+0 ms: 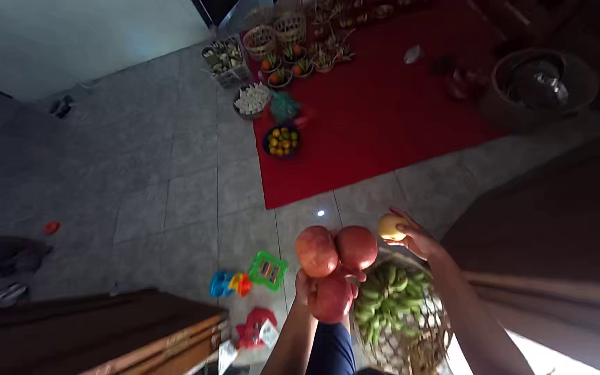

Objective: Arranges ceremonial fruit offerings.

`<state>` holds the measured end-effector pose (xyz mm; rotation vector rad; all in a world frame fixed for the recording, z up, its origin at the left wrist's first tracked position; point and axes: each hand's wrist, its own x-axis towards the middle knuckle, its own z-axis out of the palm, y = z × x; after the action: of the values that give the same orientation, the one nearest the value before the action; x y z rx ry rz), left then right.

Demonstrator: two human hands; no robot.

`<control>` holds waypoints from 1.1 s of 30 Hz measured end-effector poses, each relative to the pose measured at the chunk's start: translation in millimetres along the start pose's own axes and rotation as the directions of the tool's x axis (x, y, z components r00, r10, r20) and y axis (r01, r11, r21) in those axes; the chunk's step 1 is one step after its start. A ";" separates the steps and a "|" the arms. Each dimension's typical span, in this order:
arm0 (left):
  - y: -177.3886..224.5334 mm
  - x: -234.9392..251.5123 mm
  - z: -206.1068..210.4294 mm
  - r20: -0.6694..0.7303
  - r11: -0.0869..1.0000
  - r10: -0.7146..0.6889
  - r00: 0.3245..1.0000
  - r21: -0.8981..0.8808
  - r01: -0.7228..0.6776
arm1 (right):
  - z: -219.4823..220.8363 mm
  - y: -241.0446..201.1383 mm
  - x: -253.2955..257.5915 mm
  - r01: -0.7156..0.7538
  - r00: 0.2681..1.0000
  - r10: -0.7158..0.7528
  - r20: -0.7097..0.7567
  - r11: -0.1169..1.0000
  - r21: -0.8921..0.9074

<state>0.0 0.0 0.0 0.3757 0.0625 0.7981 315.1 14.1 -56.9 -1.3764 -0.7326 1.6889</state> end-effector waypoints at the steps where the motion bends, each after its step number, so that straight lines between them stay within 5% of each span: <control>1: 26.7 24.0 -3.3 0.006 0.998 0.009 1.000 0.066 -0.009 | -0.6 -24.3 25.5 0.015 1.000 -0.016 -0.012 0.996 -0.090; 3: 80.6 73.7 -10.3 -0.031 0.984 0.035 0.999 0.174 -0.030 | -3.3 -62.4 81.5 -0.028 0.988 -0.055 -0.147 0.862 -0.506; 5: 120.5 111.4 -17.4 -0.049 0.987 -0.018 0.999 0.159 0.026 | -4.3 -83.6 118.7 -0.120 0.968 -0.058 -0.245 0.748 -0.653; 12: 240.1 190.5 43.2 -0.334 0.968 -0.049 0.941 0.215 0.127 | 2.7 -193.5 170.3 -0.242 0.915 0.151 -0.375 0.948 -0.208; 17: 292.0 261.1 54.5 -0.135 0.990 -0.054 0.989 0.121 0.071 | -58.2 -253.7 169.6 -0.294 0.761 0.308 -0.571 0.948 0.120; 22: 344.4 365.4 101.4 -0.195 0.970 -0.091 0.976 0.203 0.131 | -127.6 -312.2 141.3 -0.131 0.606 0.246 -0.756 0.969 0.210; 27: 375.3 465.1 40.0 -0.124 0.985 -0.010 0.992 0.167 0.031 | -192.8 -370.9 182.0 -0.043 0.483 0.306 -0.821 0.944 0.327; 30: 390.5 522.8 15.4 -0.207 0.970 0.107 0.972 0.235 -0.057 | -234.1 -431.0 279.9 -0.105 0.520 0.301 -0.799 0.951 0.290; 33: 413.1 575.2 -2.4 -0.239 0.953 0.221 0.946 0.258 -0.157 | -234.5 -514.5 409.2 -0.228 0.691 0.235 -0.683 0.968 0.103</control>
<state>118.3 671.2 192.5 0.5032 0.3799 1.0341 633.6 610.4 116.6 -1.9869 -0.1081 1.1773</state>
